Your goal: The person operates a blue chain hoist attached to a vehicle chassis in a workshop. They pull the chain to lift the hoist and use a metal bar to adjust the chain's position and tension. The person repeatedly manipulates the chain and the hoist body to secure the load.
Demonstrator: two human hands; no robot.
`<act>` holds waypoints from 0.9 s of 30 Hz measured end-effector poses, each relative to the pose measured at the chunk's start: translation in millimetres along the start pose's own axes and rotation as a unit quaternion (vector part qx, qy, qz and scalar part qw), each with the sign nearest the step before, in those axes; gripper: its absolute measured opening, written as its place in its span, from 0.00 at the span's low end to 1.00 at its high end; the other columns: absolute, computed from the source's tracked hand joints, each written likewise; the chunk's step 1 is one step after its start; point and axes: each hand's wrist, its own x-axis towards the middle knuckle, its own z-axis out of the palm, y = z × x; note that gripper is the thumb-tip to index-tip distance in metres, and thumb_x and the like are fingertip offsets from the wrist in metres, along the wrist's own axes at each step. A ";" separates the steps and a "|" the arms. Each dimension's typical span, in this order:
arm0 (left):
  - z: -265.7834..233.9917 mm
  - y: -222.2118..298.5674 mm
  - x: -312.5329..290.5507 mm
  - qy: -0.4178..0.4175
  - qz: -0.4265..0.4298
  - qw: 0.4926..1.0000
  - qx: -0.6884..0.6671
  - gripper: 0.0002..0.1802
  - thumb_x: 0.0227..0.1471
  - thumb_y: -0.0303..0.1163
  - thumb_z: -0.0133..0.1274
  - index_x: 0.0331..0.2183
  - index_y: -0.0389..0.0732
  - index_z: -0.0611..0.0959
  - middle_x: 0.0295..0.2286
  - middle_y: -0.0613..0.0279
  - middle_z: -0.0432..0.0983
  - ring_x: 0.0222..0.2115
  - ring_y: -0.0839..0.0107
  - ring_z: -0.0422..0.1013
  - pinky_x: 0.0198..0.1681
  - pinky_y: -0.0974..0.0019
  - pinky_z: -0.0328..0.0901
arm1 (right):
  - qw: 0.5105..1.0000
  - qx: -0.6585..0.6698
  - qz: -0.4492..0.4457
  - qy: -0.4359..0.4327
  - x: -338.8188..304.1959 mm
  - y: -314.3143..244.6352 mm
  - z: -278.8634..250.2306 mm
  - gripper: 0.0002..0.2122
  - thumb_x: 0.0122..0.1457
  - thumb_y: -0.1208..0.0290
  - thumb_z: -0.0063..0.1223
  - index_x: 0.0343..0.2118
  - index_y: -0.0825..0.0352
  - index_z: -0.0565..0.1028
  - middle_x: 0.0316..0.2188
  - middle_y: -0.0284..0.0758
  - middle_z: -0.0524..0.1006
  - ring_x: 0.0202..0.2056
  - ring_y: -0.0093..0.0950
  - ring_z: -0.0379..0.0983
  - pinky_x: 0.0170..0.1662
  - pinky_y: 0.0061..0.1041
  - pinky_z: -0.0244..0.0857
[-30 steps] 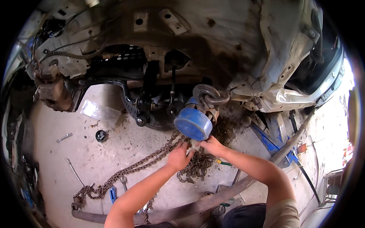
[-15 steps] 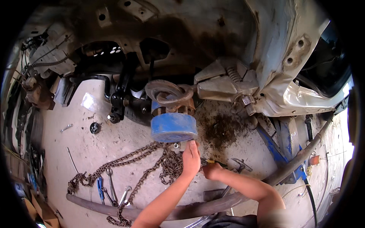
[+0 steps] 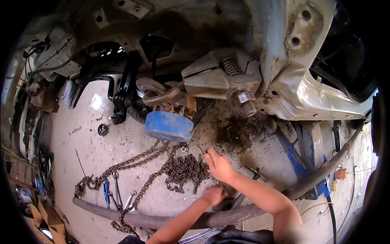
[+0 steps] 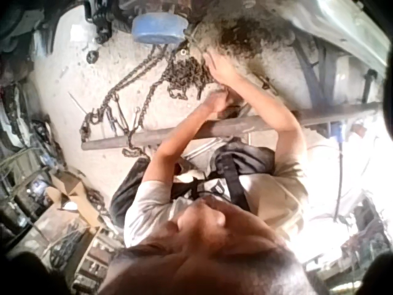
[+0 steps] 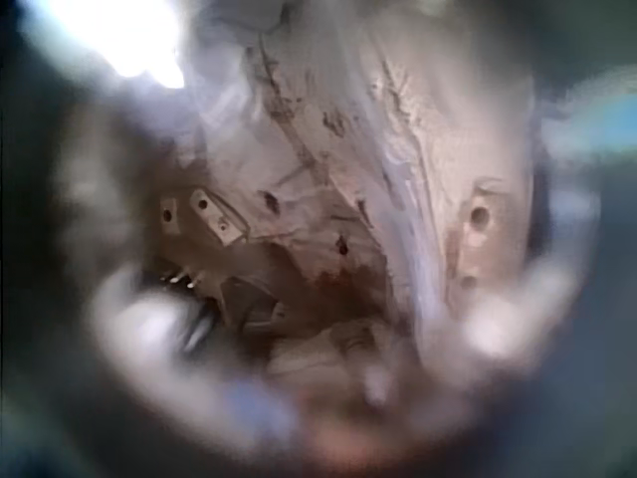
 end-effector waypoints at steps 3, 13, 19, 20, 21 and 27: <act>-53.7 -15.8 -2.0 0.282 -0.091 0.951 -0.093 0.16 0.54 0.39 0.43 0.32 0.35 0.76 0.27 0.49 0.74 0.29 0.51 0.71 0.33 0.54 0.65 | 0.991 -0.114 0.010 -0.069 -22.5 44.5 13.1 0.13 0.60 0.62 0.38 0.35 0.67 0.68 0.24 0.52 0.74 0.29 0.48 0.72 0.33 0.46 0.66; -76.9 47.2 26.8 0.232 -0.203 0.920 -0.242 0.19 0.58 0.40 0.38 0.41 0.33 0.69 0.33 0.37 0.72 0.33 0.46 0.72 0.35 0.52 0.65 | 0.883 -0.251 0.173 -0.357 -42.1 82.0 -39.0 0.16 0.54 0.61 0.44 0.37 0.69 0.76 0.34 0.47 0.76 0.35 0.42 0.73 0.38 0.38 0.66; 3.0 50.8 5.1 -0.230 -0.036 0.972 0.023 0.14 0.50 0.35 0.43 0.34 0.34 0.74 0.34 0.45 0.75 0.31 0.51 0.73 0.39 0.54 0.67 | 0.962 0.256 0.081 -0.052 5.0 -5.8 -31.5 0.16 0.63 0.58 0.37 0.41 0.69 0.68 0.31 0.47 0.75 0.28 0.43 0.73 0.32 0.35 0.66; -1.2 46.7 5.6 -0.304 -0.023 0.949 0.081 0.13 0.49 0.34 0.44 0.32 0.34 0.75 0.34 0.47 0.75 0.32 0.51 0.73 0.41 0.54 0.67 | 0.961 0.250 0.097 -0.060 7.1 -14.6 -27.2 0.15 0.63 0.60 0.37 0.41 0.68 0.66 0.30 0.48 0.74 0.27 0.42 0.73 0.31 0.34 0.65; -7.6 40.1 0.2 -0.212 0.003 0.973 0.096 0.13 0.48 0.33 0.45 0.32 0.35 0.76 0.35 0.48 0.75 0.33 0.51 0.73 0.42 0.55 0.66 | 0.997 0.017 -0.037 0.058 -2.5 -7.9 -16.4 0.13 0.62 0.60 0.38 0.39 0.65 0.68 0.29 0.49 0.74 0.30 0.46 0.73 0.32 0.40 0.67; -113.1 20.5 7.3 0.414 -0.060 0.855 -0.306 0.19 0.55 0.41 0.47 0.33 0.31 0.74 0.27 0.49 0.72 0.30 0.59 0.69 0.36 0.61 0.63 | 0.911 -0.250 0.097 -0.314 -72.3 84.7 -14.2 0.15 0.58 0.61 0.39 0.37 0.65 0.74 0.31 0.48 0.75 0.36 0.46 0.72 0.38 0.41 0.66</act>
